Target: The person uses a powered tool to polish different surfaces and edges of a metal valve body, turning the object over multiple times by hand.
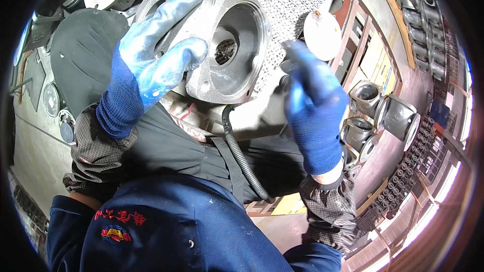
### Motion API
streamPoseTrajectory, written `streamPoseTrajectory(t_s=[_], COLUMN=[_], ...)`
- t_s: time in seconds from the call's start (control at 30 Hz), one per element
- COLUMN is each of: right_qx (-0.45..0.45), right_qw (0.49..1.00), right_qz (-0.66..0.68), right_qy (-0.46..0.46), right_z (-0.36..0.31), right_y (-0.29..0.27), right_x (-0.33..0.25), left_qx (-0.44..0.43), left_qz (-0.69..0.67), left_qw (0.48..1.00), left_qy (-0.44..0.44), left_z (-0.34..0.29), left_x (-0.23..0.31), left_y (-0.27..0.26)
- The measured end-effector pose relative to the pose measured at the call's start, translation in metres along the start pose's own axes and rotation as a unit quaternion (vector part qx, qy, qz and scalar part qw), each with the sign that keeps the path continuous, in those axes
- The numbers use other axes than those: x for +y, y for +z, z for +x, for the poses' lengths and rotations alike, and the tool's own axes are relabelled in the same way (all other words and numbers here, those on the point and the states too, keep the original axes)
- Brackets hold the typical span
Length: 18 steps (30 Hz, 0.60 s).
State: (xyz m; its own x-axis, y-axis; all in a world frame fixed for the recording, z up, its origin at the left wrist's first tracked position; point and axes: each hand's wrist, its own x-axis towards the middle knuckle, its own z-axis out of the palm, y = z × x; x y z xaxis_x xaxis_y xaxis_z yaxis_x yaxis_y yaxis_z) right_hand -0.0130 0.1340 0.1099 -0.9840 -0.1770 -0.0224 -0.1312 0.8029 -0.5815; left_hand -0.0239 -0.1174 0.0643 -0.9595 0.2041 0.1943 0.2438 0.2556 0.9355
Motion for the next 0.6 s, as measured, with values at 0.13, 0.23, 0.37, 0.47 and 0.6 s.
streamPoseTrajectory(t_s=[0.13,0.23,0.37,0.47,0.6], right_qx=[0.116,0.121,0.119,0.100,0.063], right_qw=[0.903,0.895,0.920,0.937,0.915], right_qz=[0.317,0.340,0.144,0.126,0.288], right_qy=[0.266,0.262,0.344,0.311,0.275], right_z=[0.003,0.003,0.025,0.022,-0.004], right_y=[0.013,0.058,0.097,0.103,0.092], right_x=[-0.005,0.030,0.028,0.048,0.042], left_qx=[0.003,0.011,0.072,0.004,0.022], left_qz=[-0.003,0.007,0.038,-0.036,0.035], left_qw=[1.000,0.999,0.994,0.999,0.998], left_qy=[0.011,0.029,0.074,-0.038,0.055], left_z=[0.001,0.004,0.006,0.003,0.002], left_x=[-0.001,0.005,-0.005,0.012,0.002], left_y=[0.001,-0.001,0.015,0.015,0.009])
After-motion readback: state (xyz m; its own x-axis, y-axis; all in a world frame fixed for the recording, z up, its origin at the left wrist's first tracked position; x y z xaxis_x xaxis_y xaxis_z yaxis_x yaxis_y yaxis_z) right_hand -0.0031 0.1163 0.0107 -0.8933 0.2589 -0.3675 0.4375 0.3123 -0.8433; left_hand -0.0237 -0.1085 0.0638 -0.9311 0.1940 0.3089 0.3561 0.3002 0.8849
